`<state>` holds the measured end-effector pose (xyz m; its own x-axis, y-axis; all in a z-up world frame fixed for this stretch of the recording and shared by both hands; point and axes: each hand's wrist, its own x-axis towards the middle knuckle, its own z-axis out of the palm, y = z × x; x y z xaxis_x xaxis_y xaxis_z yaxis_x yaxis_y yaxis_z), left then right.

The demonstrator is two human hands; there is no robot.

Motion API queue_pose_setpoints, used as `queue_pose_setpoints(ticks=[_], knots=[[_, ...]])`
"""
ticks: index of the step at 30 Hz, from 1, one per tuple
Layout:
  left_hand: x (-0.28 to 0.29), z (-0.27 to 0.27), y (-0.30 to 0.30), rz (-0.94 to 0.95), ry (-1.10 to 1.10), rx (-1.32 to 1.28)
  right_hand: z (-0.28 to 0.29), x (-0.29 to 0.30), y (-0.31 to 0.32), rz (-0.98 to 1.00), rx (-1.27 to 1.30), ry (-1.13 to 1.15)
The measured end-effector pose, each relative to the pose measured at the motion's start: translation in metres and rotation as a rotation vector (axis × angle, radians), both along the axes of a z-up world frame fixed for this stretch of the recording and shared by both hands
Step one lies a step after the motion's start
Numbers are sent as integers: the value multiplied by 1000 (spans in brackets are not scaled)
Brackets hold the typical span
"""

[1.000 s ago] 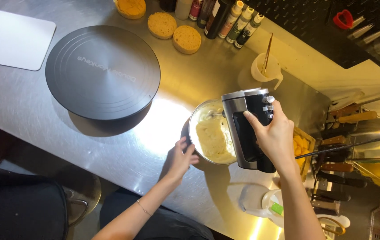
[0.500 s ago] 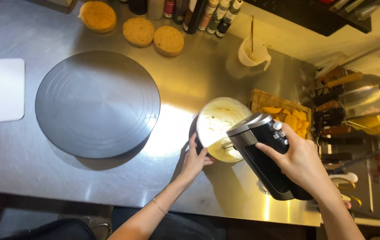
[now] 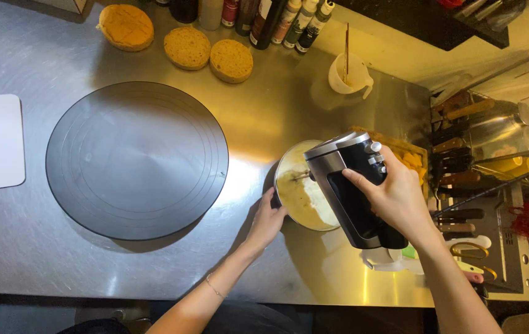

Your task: Whip cream in a bowl using a hand mixer and then clean the mixer attachments.

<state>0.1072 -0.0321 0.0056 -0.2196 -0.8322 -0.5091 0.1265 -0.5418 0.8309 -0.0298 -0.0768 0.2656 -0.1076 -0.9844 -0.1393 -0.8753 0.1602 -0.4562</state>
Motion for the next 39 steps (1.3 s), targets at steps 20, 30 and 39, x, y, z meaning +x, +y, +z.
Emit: queue_pose_setpoints(ticks=[20, 30, 39], knots=[[-32, -28, 22, 14, 36, 6, -9, -11, -20, -56, -86, 17], [-39, -17, -16, 59, 408, 260, -13, -4, -23, -33, -5, 137], [-61, -16, -9, 55, 323, 271, -36, -29, -8, 174, -160, 454]])
